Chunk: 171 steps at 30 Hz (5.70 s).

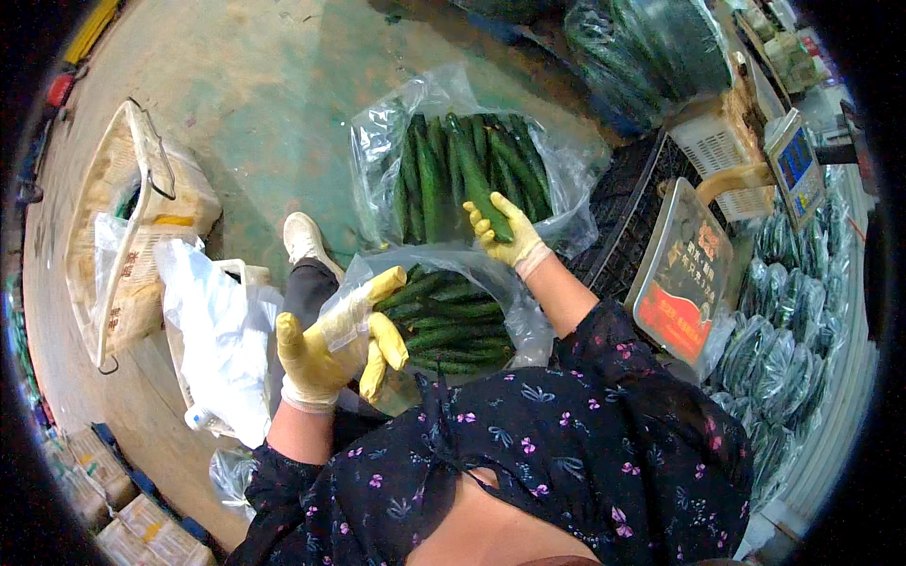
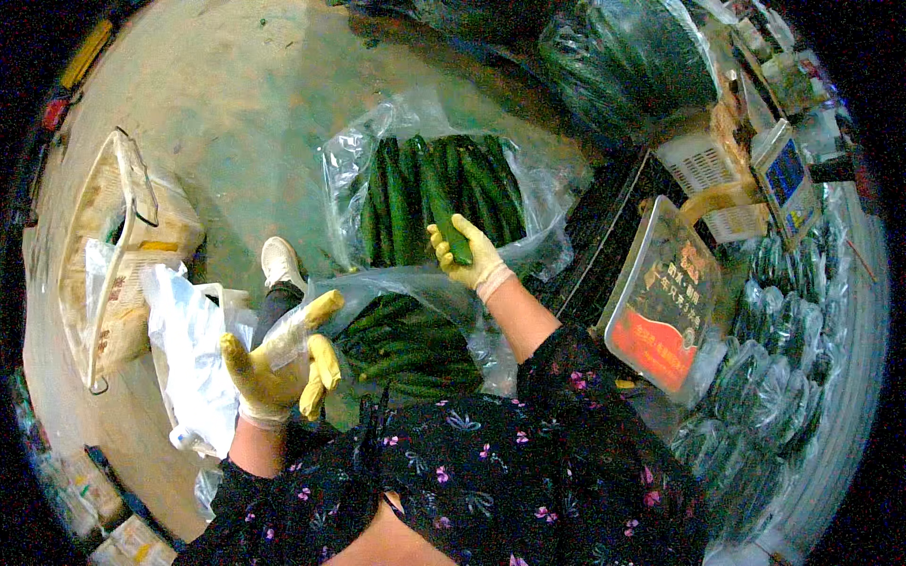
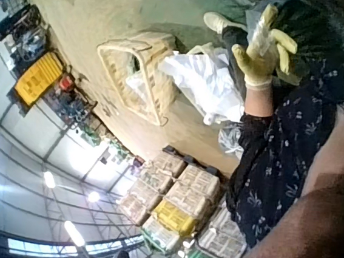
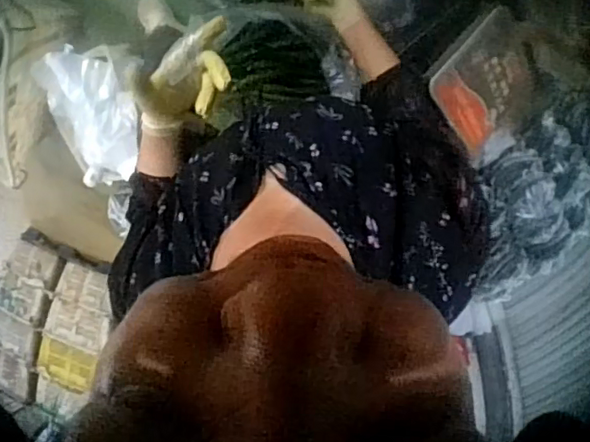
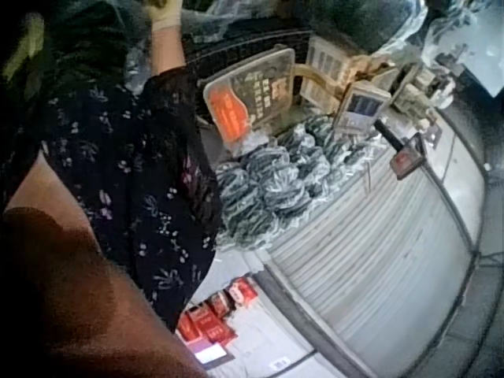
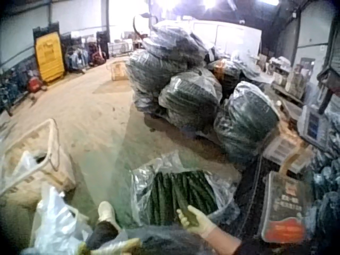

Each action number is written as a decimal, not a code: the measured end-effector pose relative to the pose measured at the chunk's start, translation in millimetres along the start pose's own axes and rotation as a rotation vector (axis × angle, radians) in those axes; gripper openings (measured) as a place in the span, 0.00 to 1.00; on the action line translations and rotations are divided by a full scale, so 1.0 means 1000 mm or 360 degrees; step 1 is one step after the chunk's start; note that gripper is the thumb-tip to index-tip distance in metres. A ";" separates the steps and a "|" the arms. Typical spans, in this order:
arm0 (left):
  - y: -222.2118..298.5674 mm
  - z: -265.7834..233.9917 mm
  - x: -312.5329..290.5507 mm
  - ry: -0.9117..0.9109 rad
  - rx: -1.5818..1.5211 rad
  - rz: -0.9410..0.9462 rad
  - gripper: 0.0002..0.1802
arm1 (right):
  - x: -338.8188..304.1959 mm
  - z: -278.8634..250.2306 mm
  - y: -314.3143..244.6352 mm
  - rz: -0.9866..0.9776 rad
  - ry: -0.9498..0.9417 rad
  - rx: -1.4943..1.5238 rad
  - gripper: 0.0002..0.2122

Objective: The person sorts and packs cucumbers from a large bag into smaller plastic bags by hand while seated in a warehouse environment.

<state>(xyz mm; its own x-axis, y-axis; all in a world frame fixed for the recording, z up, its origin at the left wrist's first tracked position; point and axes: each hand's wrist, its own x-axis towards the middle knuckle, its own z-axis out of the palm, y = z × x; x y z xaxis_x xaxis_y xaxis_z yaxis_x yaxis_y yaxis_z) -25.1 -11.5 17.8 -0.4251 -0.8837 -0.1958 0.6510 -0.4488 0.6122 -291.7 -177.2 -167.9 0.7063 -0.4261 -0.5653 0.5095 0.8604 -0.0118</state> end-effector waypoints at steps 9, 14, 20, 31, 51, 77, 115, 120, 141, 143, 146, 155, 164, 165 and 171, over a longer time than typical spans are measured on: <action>-0.004 -0.015 -0.004 -0.0138 -0.0198 0.0125 0.65 | -0.060 0.064 0.043 0.0118 -0.0756 -0.0734 0.26; 0.004 -0.019 -0.009 -0.0124 -0.0128 0.0215 0.64 | -0.060 0.081 0.083 0.0134 -0.0856 -0.1898 0.23; 0.005 -0.019 -0.021 -0.0098 -0.0052 0.0217 0.70 | -0.022 -0.070 0.076 -0.0257 0.0710 -0.3607 0.28; -0.002 -0.008 -0.012 -0.0107 -0.0177 0.0094 0.72 | 0.017 0.000 0.123 -0.0192 0.0218 -0.4141 0.16; -0.003 -0.006 -0.003 0.0059 -0.0038 -0.0180 0.76 | 0.044 -0.078 -0.100 -0.0755 0.1868 -0.3412 0.26; 0.000 -0.009 0.003 0.0243 -0.0173 0.0258 0.71 | -0.053 0.060 0.042 0.0060 -0.0864 -0.2883 0.23; -0.006 0.000 0.017 0.0179 -0.0030 -0.0029 0.72 | 0.081 -0.039 -0.001 -0.1018 0.0901 -0.2549 0.27; -0.010 0.001 0.015 0.0248 0.0069 0.0033 0.71 | 0.050 -0.072 -0.056 -0.1062 0.1122 -0.2533 0.16; -0.006 0.002 0.016 0.0261 0.0170 0.0083 0.72 | 0.078 -0.134 -0.075 -0.0087 0.1487 -0.2013 0.39; -0.008 0.001 0.012 0.0295 0.0139 0.0103 0.72 | 0.061 -0.109 -0.069 -0.0052 0.1332 -0.1787 0.40; -0.006 0.003 0.012 0.0320 0.0160 0.0084 0.72 | 0.050 -0.105 -0.068 -0.0186 0.1288 -0.1723 0.41; -0.007 0.000 0.009 0.0337 0.0168 0.0107 0.72 | 0.028 -0.081 -0.091 -0.0718 0.1651 -0.2640 0.22; -0.007 0.002 0.009 0.0357 0.0139 0.0170 0.72 | 0.013 -0.077 -0.117 -0.0333 0.2053 -0.3015 0.26; -0.006 0.002 0.009 0.0349 0.0157 0.0145 0.72 | 0.019 -0.082 -0.115 -0.0401 0.2047 -0.3044 0.26; -0.002 0.006 0.010 0.0378 0.0182 0.0097 0.73 | 0.051 -0.108 -0.113 -0.0598 0.1983 -0.2615 0.33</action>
<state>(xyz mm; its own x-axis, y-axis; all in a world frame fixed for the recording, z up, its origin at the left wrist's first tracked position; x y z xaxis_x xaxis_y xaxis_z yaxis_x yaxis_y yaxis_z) -34.8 -18.3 19.2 -0.2193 -0.9210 -0.3218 0.5899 -0.3879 0.7082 -366.4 -265.7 -284.5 -0.2868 -0.8301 -0.4781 -0.7818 0.4913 -0.3840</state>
